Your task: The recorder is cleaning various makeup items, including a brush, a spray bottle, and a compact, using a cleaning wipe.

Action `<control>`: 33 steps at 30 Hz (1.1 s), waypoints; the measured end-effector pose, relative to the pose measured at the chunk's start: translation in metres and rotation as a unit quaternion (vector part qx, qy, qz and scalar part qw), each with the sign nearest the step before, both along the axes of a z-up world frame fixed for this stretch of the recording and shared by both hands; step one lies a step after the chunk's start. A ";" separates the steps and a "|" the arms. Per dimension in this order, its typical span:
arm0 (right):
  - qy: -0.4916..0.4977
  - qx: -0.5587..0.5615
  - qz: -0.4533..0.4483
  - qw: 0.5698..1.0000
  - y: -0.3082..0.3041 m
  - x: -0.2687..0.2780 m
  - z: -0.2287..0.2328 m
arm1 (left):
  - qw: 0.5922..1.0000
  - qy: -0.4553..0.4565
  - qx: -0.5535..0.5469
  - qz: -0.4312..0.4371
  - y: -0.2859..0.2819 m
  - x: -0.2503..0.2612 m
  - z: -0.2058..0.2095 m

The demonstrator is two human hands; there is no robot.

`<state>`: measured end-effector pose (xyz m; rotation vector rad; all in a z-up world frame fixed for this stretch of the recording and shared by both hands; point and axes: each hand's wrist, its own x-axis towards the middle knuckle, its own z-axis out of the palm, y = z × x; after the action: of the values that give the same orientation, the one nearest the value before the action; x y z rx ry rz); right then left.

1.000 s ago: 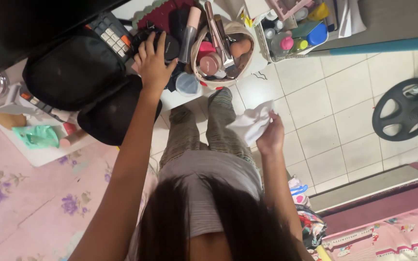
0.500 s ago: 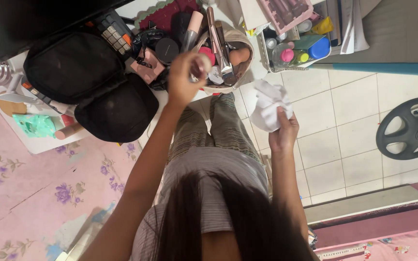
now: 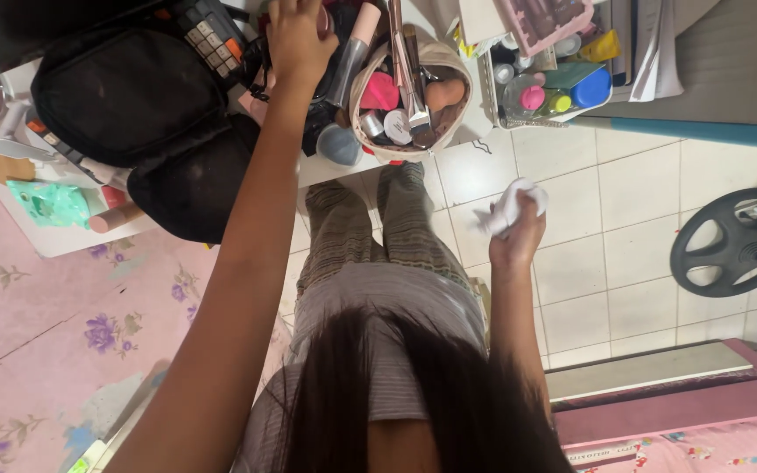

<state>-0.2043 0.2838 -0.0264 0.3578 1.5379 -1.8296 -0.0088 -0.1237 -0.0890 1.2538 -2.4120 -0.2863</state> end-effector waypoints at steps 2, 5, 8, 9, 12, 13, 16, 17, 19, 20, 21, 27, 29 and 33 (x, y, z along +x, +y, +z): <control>0.015 0.040 -0.004 0.999 -0.008 0.002 0.011 | 0.996 -0.056 0.065 0.017 -0.012 0.000 -0.027; 0.020 0.064 0.001 0.998 -0.006 0.006 0.011 | 0.993 -0.088 0.071 0.015 -0.007 0.007 -0.032; 0.002 0.034 0.011 0.999 -0.003 0.006 0.002 | 0.999 -0.010 0.002 -0.050 0.026 0.005 0.009; -0.007 0.020 0.015 1.000 -0.001 0.005 -0.001 | 0.995 0.042 -0.007 -0.095 0.041 0.003 0.027; -0.014 0.039 0.021 0.999 -0.008 0.005 -0.002 | 0.985 -0.014 0.096 -0.142 0.093 0.003 0.058; -0.014 0.039 0.021 0.999 -0.011 0.005 -0.001 | 0.985 -0.014 0.096 -0.142 0.106 0.003 0.056; -0.024 0.050 0.028 0.998 -0.018 0.003 0.000 | 0.973 -0.054 0.104 -0.197 0.142 0.000 0.050; -0.031 0.047 0.027 0.998 -0.021 0.003 -0.001 | 0.976 -0.048 0.087 -0.195 0.149 -0.002 0.049; -0.038 0.046 0.027 0.998 -0.024 0.002 -0.004 | 0.978 -0.042 0.071 -0.192 0.157 -0.008 0.051; -0.045 0.039 0.026 0.998 -0.024 0.002 -0.006 | 0.979 -0.062 0.085 -0.177 0.158 -0.012 0.054; -0.052 0.034 0.026 0.998 -0.023 0.002 -0.008 | 0.978 -0.081 0.099 -0.162 0.161 -0.015 0.057; -0.097 0.038 0.011 0.994 -0.011 0.002 -0.024 | 0.983 -0.053 0.059 -0.165 0.160 -0.003 0.026; -0.101 0.054 0.001 0.993 -0.012 0.004 -0.017 | 0.982 -0.030 0.089 -0.166 0.155 0.004 0.027; -0.112 0.051 -0.012 0.992 -0.002 0.000 -0.034 | 0.972 0.091 0.144 -0.161 0.145 0.017 0.062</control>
<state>-0.2046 0.2818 -0.0605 0.6107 1.4775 -1.6697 0.0085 0.0212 -0.0272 0.8888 -2.4653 -0.8355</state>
